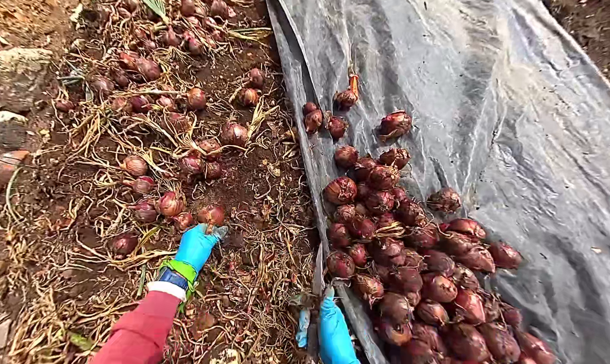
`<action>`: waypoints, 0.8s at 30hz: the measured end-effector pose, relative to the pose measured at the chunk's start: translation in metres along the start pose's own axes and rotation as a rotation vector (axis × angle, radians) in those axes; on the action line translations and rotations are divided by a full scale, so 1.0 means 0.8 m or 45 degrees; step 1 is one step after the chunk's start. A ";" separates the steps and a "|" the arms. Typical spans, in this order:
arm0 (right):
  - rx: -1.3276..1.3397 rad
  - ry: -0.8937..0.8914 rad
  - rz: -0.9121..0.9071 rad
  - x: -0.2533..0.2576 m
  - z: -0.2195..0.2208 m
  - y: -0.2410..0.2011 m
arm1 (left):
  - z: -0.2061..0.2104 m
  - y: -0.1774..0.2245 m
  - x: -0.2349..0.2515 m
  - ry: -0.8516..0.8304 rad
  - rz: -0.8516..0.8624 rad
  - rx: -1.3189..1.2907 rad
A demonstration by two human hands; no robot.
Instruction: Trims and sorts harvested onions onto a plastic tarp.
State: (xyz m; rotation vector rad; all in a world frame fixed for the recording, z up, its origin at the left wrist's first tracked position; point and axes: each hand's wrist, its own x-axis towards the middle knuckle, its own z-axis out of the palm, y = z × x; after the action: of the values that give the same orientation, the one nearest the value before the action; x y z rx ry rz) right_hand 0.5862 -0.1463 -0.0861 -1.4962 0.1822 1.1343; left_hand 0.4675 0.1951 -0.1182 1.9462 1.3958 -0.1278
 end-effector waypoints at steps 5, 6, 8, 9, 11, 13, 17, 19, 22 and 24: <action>-0.126 -0.500 0.197 0.032 0.059 0.045 | -0.032 0.001 -0.073 -0.227 0.367 0.161; -0.112 -0.581 0.135 0.036 0.065 0.038 | -0.040 0.012 -0.084 -0.326 0.388 0.279; -0.106 -0.668 -0.037 0.041 0.076 0.011 | -0.060 0.045 -0.099 -0.525 0.456 0.552; -0.120 -0.670 -0.144 0.040 0.079 -0.002 | -0.068 0.061 -0.106 -0.598 0.524 0.683; -0.179 -0.594 -0.313 0.030 0.081 -0.024 | -0.077 0.084 -0.120 -0.618 0.671 0.805; -0.267 -0.431 -0.372 0.017 0.079 -0.034 | -0.082 0.103 -0.135 -0.648 0.741 0.844; -0.449 -0.250 -0.260 -0.008 0.048 -0.045 | -0.068 0.127 -0.152 -0.669 0.697 0.927; -0.372 -0.301 -0.298 -0.029 0.017 -0.043 | -0.058 0.133 -0.160 -0.540 0.714 0.853; -0.310 -0.218 -0.279 -0.053 -0.016 -0.021 | -0.044 0.165 -0.196 -0.482 0.784 0.776; -0.553 -0.317 -0.282 -0.057 -0.044 -0.017 | -0.029 0.211 -0.229 -0.622 0.875 0.904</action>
State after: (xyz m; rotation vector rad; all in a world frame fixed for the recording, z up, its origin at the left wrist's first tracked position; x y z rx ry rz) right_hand 0.5907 -0.1925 -0.0498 -1.6826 -0.4167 1.2145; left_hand 0.5301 0.0406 0.0684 2.6105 0.3196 -0.7904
